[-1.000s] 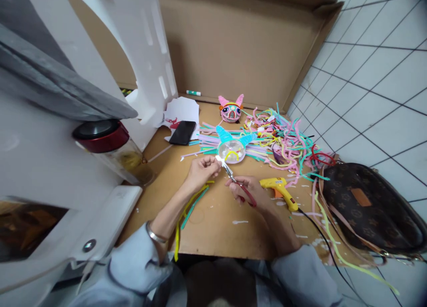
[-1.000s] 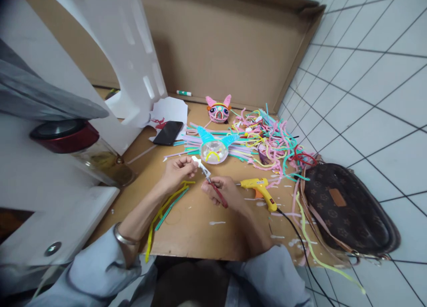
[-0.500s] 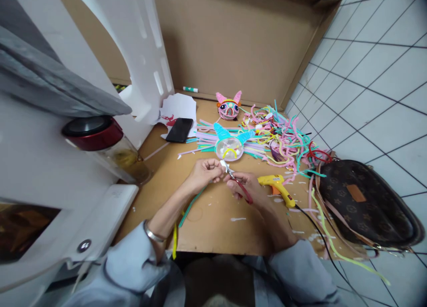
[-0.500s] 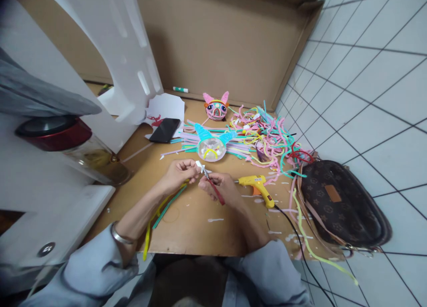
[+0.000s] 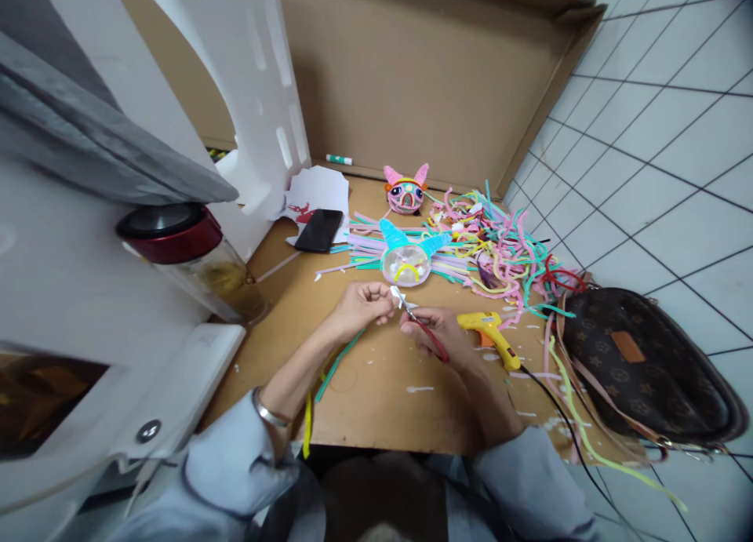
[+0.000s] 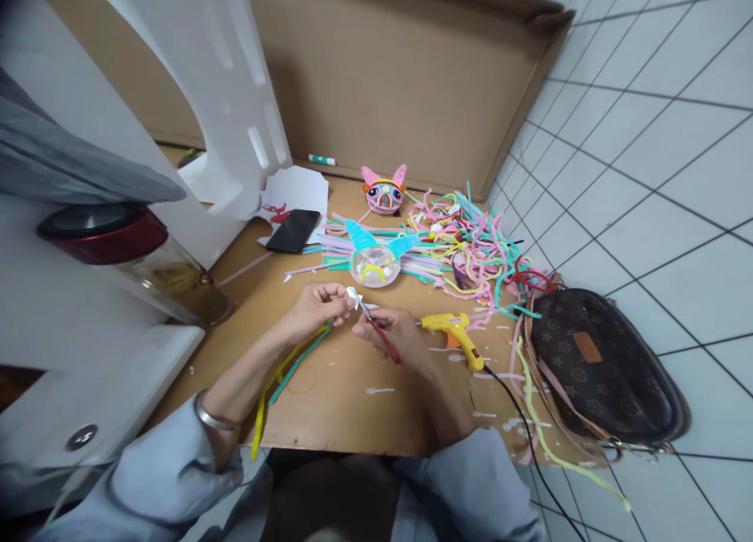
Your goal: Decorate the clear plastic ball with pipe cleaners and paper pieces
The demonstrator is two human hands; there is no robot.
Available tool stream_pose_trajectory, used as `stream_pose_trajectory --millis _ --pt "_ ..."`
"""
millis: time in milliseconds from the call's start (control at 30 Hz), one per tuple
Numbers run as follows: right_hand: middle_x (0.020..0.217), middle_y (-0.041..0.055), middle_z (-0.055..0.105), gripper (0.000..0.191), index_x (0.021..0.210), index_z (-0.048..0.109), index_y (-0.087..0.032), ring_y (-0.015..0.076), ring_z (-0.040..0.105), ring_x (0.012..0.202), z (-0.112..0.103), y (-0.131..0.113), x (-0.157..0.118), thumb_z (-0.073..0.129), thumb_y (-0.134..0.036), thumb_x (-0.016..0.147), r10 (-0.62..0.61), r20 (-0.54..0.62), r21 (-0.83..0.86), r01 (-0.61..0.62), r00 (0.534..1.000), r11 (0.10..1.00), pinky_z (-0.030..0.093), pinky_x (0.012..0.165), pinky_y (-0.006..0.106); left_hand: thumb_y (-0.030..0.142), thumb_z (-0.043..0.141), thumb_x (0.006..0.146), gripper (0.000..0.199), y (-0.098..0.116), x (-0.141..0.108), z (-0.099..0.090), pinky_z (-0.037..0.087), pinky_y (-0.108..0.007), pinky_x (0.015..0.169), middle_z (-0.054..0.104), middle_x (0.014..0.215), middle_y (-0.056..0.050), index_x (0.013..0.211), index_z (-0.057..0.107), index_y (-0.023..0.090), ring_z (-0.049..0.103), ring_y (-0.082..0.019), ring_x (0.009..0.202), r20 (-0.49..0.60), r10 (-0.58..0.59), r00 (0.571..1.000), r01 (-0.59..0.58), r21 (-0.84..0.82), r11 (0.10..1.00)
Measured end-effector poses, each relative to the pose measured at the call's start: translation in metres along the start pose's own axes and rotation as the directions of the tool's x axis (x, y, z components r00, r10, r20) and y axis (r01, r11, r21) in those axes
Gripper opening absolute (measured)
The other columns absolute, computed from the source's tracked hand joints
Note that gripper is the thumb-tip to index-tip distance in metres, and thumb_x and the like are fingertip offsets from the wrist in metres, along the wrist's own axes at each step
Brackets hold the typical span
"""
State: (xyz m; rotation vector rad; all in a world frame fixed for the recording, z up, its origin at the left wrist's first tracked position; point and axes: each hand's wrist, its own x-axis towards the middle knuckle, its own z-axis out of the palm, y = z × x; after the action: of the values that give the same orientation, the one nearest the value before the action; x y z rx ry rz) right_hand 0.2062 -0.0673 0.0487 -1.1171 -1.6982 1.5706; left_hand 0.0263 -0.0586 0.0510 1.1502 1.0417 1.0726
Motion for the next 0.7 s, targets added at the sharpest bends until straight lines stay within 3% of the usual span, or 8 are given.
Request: stream_pose_trajectory --millis 400,533,700 --pt "0.044 -0.0088 0.041 0.043 0.070 0.057 -0.019 0.0063 0.037 0.037 -0.004 0.003 -0.001 0.071 -0.060 0.071 0.035 0.067 -0.054 -0.031 0.997 0.998 0.027 0.038 0.019 0.028 0.067 0.059 0.015 -0.002 0.001 -0.010 0.031 -0.017 0.045 0.054 0.047 0.003 0.058 0.059 0.015 0.043 -0.005 0.042 0.073 -0.006 0.997 0.002 0.055 0.998" --pt "0.054 -0.0075 0.044 0.045 0.077 0.062 -0.017 0.0056 0.036 0.045 -0.007 -0.003 -0.002 0.075 -0.060 0.067 0.016 0.095 -0.080 -0.008 0.995 0.997 0.028 0.043 0.019 0.025 0.065 0.055 0.011 0.001 0.000 -0.011 0.029 -0.016 0.042 0.051 0.043 0.005 0.055 0.059 0.015 0.040 -0.004 0.040 0.090 -0.041 0.995 0.034 0.078 0.996" --pt "0.056 -0.0069 0.044 0.047 0.073 0.062 -0.017 0.0057 0.035 0.049 -0.007 -0.008 -0.003 0.076 -0.061 0.066 0.003 0.103 -0.103 0.008 0.995 0.995 0.029 0.046 0.019 0.023 0.063 0.052 0.008 0.003 0.000 -0.010 0.032 -0.017 0.042 0.053 0.044 0.004 0.053 0.060 0.016 0.041 -0.005 0.040 0.160 -0.094 0.983 0.080 0.097 0.992"
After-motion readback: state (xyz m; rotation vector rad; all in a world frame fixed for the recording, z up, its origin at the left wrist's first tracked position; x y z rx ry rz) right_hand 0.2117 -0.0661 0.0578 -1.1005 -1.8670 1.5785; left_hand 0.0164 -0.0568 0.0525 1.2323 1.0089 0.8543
